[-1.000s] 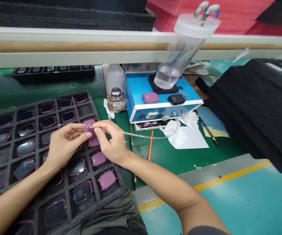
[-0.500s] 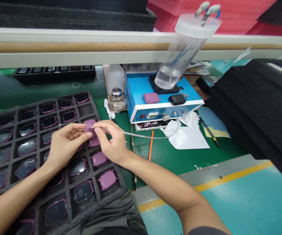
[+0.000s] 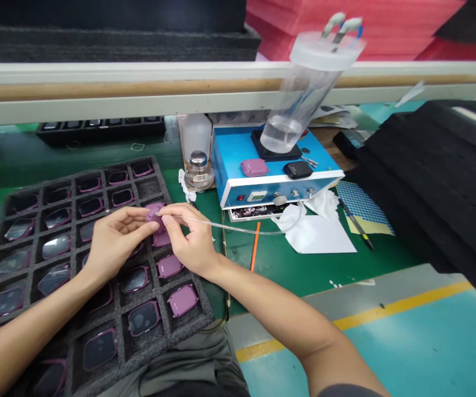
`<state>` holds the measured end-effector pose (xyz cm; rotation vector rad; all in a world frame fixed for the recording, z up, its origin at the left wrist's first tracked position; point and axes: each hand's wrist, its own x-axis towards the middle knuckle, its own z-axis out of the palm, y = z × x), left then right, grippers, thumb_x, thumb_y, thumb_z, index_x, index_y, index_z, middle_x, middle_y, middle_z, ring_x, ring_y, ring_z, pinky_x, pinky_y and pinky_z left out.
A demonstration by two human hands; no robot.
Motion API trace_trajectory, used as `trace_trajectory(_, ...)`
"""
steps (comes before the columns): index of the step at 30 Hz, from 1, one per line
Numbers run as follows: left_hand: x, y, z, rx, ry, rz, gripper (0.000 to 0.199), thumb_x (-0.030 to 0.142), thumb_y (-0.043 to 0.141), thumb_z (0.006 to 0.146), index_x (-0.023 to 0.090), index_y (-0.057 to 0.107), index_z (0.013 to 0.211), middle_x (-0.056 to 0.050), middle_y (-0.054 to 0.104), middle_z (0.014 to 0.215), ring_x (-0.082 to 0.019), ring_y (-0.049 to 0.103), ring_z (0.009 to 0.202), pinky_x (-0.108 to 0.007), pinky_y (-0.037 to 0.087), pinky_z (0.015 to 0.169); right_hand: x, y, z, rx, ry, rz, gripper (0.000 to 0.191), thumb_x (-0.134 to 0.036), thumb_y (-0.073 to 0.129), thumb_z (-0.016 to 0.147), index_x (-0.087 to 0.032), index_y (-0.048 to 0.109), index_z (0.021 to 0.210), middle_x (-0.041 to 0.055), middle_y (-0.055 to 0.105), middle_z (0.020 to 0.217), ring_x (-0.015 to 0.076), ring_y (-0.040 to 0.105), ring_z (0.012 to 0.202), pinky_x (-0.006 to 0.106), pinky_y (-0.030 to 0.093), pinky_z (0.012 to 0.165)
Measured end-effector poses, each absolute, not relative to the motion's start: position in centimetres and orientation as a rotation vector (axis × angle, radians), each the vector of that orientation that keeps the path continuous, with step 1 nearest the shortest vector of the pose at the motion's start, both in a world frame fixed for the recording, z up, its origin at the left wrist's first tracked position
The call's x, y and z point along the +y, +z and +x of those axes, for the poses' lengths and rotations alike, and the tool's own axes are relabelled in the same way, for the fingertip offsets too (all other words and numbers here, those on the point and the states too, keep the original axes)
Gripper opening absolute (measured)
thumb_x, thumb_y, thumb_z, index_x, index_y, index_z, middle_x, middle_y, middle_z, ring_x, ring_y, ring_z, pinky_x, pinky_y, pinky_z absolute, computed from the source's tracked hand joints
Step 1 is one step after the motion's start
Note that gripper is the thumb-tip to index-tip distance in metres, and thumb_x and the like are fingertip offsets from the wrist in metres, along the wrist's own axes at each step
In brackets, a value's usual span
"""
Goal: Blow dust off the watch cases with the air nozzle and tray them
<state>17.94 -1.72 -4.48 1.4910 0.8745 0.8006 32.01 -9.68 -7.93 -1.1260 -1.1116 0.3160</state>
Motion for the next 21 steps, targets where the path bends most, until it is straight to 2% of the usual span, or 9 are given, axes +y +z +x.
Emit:
trace_trajectory(3,-1.2,-4.3,17.9,0.873,0.731,1.563,0.035,0.031,0.087,0.069,0.013,0.074,0.095,-0.008,0.079,0.088,-0.019,0.074,0.079,-0.032,0.061,0.080,-9.9,-8.1,31.9,-1.074,0.309,-1.123,0.012,-0.025,0.061,0.099,-0.023,0.073,0.101,0.0057,0.074,0.102,0.0175,0.072,0.098,0.031,0.062,0.085)
trace_trajectory(6,1.3,-3.9,18.5,0.901,0.671,1.874,0.034,0.028,0.072,0.083,0.010,0.075,0.111,-0.013,0.080,0.101,-0.023,0.074,0.089,-0.037,0.059,0.088,-10.1,-8.2,31.9,-1.033,0.320,-1.139,0.013,-0.027,0.062,0.099,-0.022,0.074,0.101,0.0058,0.075,0.102,0.0177,0.072,0.096,0.031,0.062,0.084)
trace_trajectory(9,5.4,-3.4,20.2,0.980,0.596,2.342,0.038,0.020,0.055,0.092,0.010,0.074,0.122,-0.014,0.076,0.122,-0.026,0.071,0.111,-0.039,0.052,0.104,-10.2,-8.3,31.9,-1.027,0.348,-1.157,0.015,-0.028,0.061,0.099,-0.021,0.074,0.101,0.0061,0.075,0.102,0.0173,0.072,0.094,0.030,0.062,0.083)
trace_trajectory(11,7.8,-3.1,21.4,1.005,0.424,2.537,0.040,0.014,0.048,0.092,0.012,0.075,0.122,-0.011,0.074,0.128,-0.025,0.068,0.121,-0.037,0.047,0.110,-10.2,-8.2,31.9,-1.024,0.357,-1.171,0.015,-0.030,0.061,0.099,-0.021,0.074,0.101,0.0061,0.075,0.101,0.0168,0.073,0.093,0.029,0.062,0.083)
trace_trajectory(13,9.5,-2.9,22.4,0.990,0.255,2.597,0.040,0.012,0.049,0.089,0.015,0.079,0.115,-0.010,0.077,0.123,-0.026,0.069,0.118,-0.036,0.049,0.108,-10.1,-8.2,32.0,-1.019,0.356,-1.182,0.016,-0.030,0.061,0.099,-0.020,0.074,0.101,0.0061,0.075,0.101,0.0165,0.073,0.092,0.029,0.062,0.082)
trace_trajectory(15,10.4,-2.8,22.8,1.009,0.234,2.620,0.037,0.015,0.053,0.088,0.016,0.081,0.112,-0.011,0.078,0.118,-0.030,0.071,0.113,-0.040,0.051,0.104,-10.1,-8.1,32.1,-1.013,0.350,-1.185,0.016,-0.031,0.062,0.099,-0.020,0.074,0.101,0.0061,0.075,0.100,0.0165,0.073,0.091,0.029,0.063,0.081)
trace_trajectory(18,11.4,-2.8,22.8,1.165,0.317,2.730,0.038,0.023,0.057,0.090,0.019,0.077,0.123,-0.014,0.075,0.125,-0.036,0.067,0.119,-0.048,0.047,0.104,-10.0,-8.1,32.1,-1.015,0.344,-1.189,0.016,-0.032,0.062,0.099,-0.021,0.074,0.100,0.0063,0.075,0.101,0.0171,0.073,0.092,0.029,0.063,0.080)
trace_trajectory(21,12.9,-3.0,23.1,1.261,0.249,2.777,0.037,0.022,0.062,0.089,0.015,0.076,0.122,-0.019,0.074,0.125,-0.039,0.064,0.120,-0.050,0.045,0.104,-10.1,-8.1,32.1,-1.020,0.352,-1.209,0.018,-0.034,0.062,0.099,-0.020,0.073,0.100,0.0064,0.075,0.100,0.0175,0.073,0.091,0.029,0.063,0.078)
